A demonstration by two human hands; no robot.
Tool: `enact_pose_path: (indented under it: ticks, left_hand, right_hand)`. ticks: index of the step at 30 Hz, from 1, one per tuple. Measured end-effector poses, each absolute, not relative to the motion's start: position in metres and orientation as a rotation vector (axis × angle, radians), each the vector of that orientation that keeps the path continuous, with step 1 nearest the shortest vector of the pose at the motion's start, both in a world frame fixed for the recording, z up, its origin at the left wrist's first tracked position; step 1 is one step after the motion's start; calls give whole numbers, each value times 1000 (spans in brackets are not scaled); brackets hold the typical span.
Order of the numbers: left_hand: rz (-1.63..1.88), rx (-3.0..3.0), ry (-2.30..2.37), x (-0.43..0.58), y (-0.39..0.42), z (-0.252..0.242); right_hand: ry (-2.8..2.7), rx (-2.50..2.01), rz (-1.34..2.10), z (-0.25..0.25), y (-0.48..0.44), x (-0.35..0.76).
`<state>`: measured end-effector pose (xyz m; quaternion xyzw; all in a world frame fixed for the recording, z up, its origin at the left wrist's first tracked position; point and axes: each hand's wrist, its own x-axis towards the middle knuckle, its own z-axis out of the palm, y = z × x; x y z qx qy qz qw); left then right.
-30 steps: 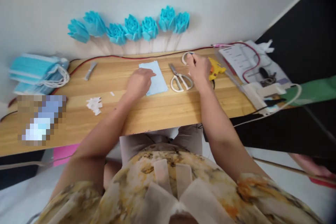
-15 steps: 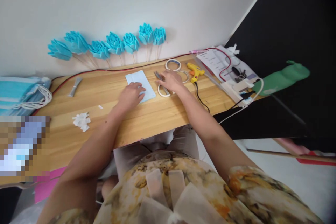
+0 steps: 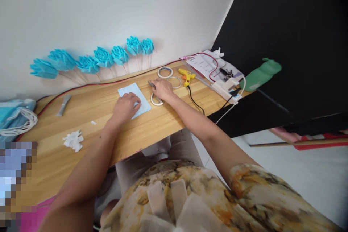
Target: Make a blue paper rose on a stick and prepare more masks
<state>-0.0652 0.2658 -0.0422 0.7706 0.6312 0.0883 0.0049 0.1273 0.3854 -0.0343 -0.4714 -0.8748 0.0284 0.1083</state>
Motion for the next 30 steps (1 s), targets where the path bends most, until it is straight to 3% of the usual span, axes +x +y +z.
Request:
enact_pose_path:
  ticks: [30]
  left_hand:
    - [316, 2417, 1968, -67, 267, -43]
  right_hand:
    - [-2500, -1562, 68, -31, 401, 141]
